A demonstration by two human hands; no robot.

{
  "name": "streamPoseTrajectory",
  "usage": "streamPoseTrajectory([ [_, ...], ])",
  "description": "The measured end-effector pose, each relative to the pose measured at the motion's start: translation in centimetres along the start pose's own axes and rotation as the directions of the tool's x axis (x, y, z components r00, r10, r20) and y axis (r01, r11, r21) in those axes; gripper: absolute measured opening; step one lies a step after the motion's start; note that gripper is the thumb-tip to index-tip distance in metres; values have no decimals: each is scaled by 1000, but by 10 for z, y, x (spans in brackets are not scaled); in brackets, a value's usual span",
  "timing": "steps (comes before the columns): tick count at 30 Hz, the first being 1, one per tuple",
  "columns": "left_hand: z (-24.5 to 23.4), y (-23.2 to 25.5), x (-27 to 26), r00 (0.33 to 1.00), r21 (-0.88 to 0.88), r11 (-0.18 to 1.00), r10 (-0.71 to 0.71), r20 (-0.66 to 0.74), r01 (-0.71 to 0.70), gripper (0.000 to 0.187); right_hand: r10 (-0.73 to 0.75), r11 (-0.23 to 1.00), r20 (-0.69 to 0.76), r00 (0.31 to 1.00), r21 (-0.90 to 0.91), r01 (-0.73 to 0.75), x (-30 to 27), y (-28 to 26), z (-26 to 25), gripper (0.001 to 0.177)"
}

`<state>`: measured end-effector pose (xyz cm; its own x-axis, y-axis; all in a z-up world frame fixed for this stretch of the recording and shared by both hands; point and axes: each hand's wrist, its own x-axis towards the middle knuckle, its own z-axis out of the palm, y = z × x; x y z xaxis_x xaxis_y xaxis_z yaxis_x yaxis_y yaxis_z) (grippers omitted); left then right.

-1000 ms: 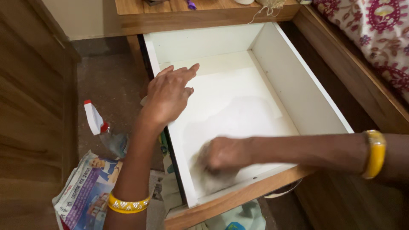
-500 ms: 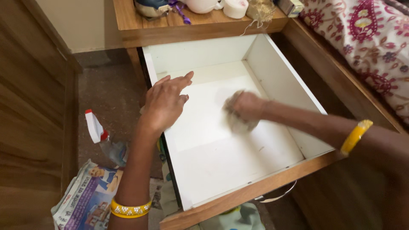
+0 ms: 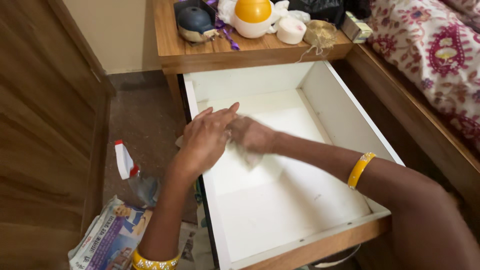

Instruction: The person wipes the inside of an open white drawer with a cloth, moving the cloth across the bottom and sides. The person also wipes the front wooden edge of the drawer. The drawer remains open throughout the clip.

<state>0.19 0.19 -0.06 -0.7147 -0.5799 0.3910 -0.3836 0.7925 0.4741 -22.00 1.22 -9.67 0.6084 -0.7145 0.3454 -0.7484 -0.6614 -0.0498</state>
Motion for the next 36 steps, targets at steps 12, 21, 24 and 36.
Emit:
streamPoseTrajectory([
  [12,-17,20,0,994,-75,991,-106,14,107,102,558,718,-41,829,-476,-507,-98,141,-6,31],
  [21,-8,13,1,970,81,980,-191,148,181,37,1,1000,-96,995,-10,-2,49,11,27,31],
  [24,-10,11,0,988,65,991,-126,93,120,19,-104,920,84,991,-370,128,79,-10,13,51],
  [36,-10,8,0,987,21,995,-103,120,101,17,-261,593,143,955,-756,275,87,60,1,55],
])
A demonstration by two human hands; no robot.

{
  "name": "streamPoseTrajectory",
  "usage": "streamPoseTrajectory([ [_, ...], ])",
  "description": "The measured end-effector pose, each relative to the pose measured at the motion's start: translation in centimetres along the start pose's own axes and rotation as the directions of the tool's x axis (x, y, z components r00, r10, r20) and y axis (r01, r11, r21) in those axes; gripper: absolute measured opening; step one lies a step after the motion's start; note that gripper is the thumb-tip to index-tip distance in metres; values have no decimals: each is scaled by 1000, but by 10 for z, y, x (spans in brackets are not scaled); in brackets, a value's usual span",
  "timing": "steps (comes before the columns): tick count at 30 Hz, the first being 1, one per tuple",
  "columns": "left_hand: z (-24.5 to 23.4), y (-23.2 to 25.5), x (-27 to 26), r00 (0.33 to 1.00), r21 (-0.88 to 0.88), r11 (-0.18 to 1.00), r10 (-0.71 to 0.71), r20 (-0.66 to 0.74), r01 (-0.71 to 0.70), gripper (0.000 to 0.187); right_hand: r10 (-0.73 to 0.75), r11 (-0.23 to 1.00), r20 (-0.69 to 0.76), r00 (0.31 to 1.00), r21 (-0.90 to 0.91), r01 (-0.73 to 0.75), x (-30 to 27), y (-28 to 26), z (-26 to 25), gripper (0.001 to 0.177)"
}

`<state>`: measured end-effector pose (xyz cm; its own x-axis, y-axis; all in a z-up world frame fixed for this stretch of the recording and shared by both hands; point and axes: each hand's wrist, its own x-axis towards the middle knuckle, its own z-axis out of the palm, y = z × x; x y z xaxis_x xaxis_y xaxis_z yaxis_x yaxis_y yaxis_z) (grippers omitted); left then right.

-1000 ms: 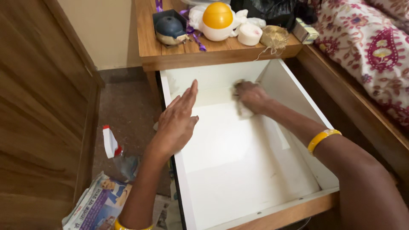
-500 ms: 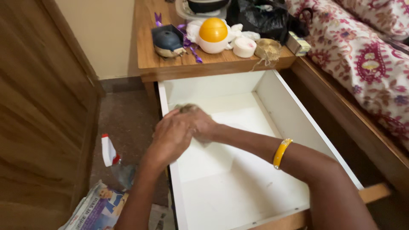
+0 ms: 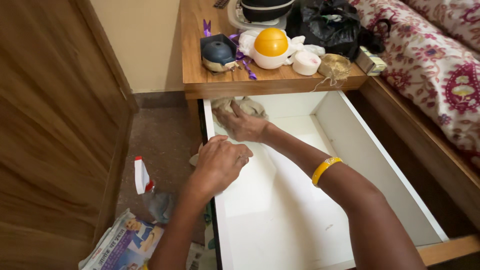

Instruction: The person wipes the inside of an open white drawer with a cloth, moving the cloth across the bottom and sides. The person also wipes the front wooden edge of the drawer. The drawer remains open throughout the clip.

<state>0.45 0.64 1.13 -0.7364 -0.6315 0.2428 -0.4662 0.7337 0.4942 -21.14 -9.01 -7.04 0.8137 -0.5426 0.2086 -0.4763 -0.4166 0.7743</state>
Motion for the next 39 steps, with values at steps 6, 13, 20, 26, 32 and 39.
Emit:
streamPoseTrajectory([
  [6,2,-3,-2,995,10,998,61,-82,-61,17,-123,987,-29,992,98,125,-39,13,23,18],
  [13,-4,2,0,999,36,999,-1,53,-1,20,-110,986,86,990,-115,120,-142,63,-1,23],
  [20,-5,7,1,1000,29,999,-17,26,16,20,90,993,232,968,49,-104,-127,51,-12,53],
  [26,4,0,-1,996,-5,1000,27,-87,-27,21,183,967,-8,983,183,-179,-15,18,-4,63],
  [32,2,-1,1,1000,4,1000,0,-17,0,21,-93,932,148,985,-335,139,-55,31,-16,44],
  [39,-4,5,2,999,15,1000,20,-30,-20,21,148,981,368,918,-174,-88,-144,62,-12,35],
])
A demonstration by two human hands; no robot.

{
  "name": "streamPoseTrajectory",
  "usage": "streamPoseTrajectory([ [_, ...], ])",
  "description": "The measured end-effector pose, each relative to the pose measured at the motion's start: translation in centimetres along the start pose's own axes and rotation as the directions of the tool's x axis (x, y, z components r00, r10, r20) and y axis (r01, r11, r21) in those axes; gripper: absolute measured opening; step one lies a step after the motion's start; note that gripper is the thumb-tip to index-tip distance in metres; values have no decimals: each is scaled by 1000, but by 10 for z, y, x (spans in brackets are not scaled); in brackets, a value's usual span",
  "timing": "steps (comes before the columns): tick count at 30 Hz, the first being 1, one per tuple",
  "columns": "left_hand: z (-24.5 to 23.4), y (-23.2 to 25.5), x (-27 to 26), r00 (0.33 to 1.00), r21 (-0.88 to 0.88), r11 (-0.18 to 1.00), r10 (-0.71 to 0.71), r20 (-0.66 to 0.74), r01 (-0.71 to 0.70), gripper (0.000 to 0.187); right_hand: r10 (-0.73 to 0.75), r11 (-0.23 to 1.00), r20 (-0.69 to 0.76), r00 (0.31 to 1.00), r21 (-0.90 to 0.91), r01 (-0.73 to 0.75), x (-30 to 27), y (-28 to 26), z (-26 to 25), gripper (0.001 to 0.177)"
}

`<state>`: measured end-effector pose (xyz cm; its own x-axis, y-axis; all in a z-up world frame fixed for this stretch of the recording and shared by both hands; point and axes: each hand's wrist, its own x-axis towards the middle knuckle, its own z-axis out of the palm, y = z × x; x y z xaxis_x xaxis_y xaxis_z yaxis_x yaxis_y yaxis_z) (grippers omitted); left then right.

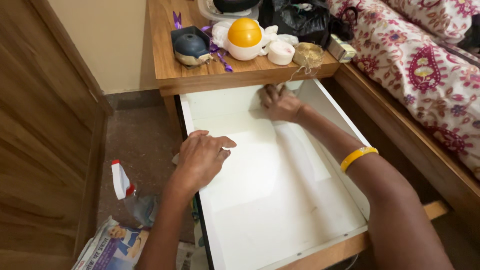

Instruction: The person wipes the inside of an open white drawer with a cloth, moving the cloth across the bottom and sides. The person also wipes the front wooden edge of the drawer. The drawer remains open throughout the clip.

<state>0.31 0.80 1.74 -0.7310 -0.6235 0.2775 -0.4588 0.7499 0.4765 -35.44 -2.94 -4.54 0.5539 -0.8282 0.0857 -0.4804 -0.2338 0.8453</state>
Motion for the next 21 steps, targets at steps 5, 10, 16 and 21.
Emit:
streamPoseTrajectory([
  [5,0,1,1,987,20,994,-111,113,109,22,-79,838,497,864,-436,328,-19,11,25,46],
  [10,1,0,2,1000,-6,1000,-11,-17,11,21,95,992,607,789,6,-124,-20,7,20,42],
  [16,-2,2,-4,999,-11,999,-34,28,34,21,377,623,511,772,477,-620,-10,-16,21,30],
  [21,-1,-1,-5,999,-32,999,-40,-11,40,24,454,556,499,738,489,-672,-18,-24,31,26],
])
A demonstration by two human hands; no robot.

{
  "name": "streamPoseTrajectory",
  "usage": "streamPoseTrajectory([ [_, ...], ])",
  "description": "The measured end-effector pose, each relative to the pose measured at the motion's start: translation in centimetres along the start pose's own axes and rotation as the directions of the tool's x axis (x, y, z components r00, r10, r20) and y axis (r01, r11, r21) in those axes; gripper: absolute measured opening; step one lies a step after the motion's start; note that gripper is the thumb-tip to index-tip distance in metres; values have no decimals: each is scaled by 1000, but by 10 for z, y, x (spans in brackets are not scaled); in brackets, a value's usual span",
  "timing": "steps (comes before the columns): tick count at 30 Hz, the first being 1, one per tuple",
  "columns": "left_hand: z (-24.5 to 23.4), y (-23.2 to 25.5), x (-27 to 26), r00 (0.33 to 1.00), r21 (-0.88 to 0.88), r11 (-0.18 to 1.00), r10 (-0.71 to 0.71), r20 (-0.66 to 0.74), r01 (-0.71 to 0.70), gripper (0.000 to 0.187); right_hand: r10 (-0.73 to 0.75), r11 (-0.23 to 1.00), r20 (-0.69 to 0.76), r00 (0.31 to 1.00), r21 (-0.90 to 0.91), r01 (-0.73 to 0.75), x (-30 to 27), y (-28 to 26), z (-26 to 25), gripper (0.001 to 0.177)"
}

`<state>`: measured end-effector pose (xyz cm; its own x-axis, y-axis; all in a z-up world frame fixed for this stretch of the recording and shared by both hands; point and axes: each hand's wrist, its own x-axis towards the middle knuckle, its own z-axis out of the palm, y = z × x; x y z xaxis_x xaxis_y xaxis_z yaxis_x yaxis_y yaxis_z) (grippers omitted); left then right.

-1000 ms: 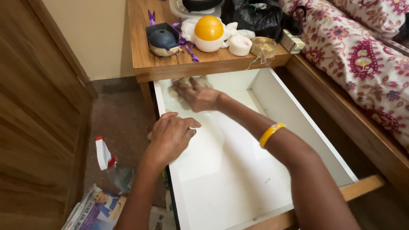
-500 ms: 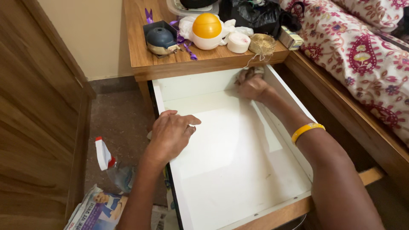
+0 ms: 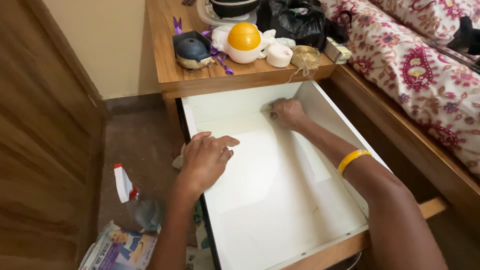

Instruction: The person wipes the inside of an open white drawer with a cloth, moving the cloth across the bottom and sides. The person also wipes the front wooden edge of the drawer. The drawer remains open throughout the clip.

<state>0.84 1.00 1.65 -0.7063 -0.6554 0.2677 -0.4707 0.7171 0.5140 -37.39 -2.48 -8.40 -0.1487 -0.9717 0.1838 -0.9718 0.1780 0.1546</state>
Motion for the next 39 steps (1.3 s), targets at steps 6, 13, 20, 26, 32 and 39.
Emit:
streamPoseTrajectory([
  [6,6,-7,2,990,-27,993,113,-85,-116,55,-346,889,-311,885,192,415,4,-116,12,12],
  [13,12,-8,6,992,54,996,-76,99,71,65,-705,663,-350,616,-20,748,1,-207,1,28],
  [20,1,-3,2,999,-12,1000,16,49,-15,54,-592,777,-378,712,-35,628,2,-95,-2,15],
  [26,7,-6,3,996,11,996,85,6,-86,52,-364,897,75,928,-240,371,-10,-6,12,17],
  [32,6,-7,4,996,14,996,85,12,-85,51,-84,983,194,977,-147,114,-17,20,13,21],
  [39,12,-11,0,988,7,990,140,-67,-140,47,-82,966,390,917,-194,169,-83,7,-22,24],
])
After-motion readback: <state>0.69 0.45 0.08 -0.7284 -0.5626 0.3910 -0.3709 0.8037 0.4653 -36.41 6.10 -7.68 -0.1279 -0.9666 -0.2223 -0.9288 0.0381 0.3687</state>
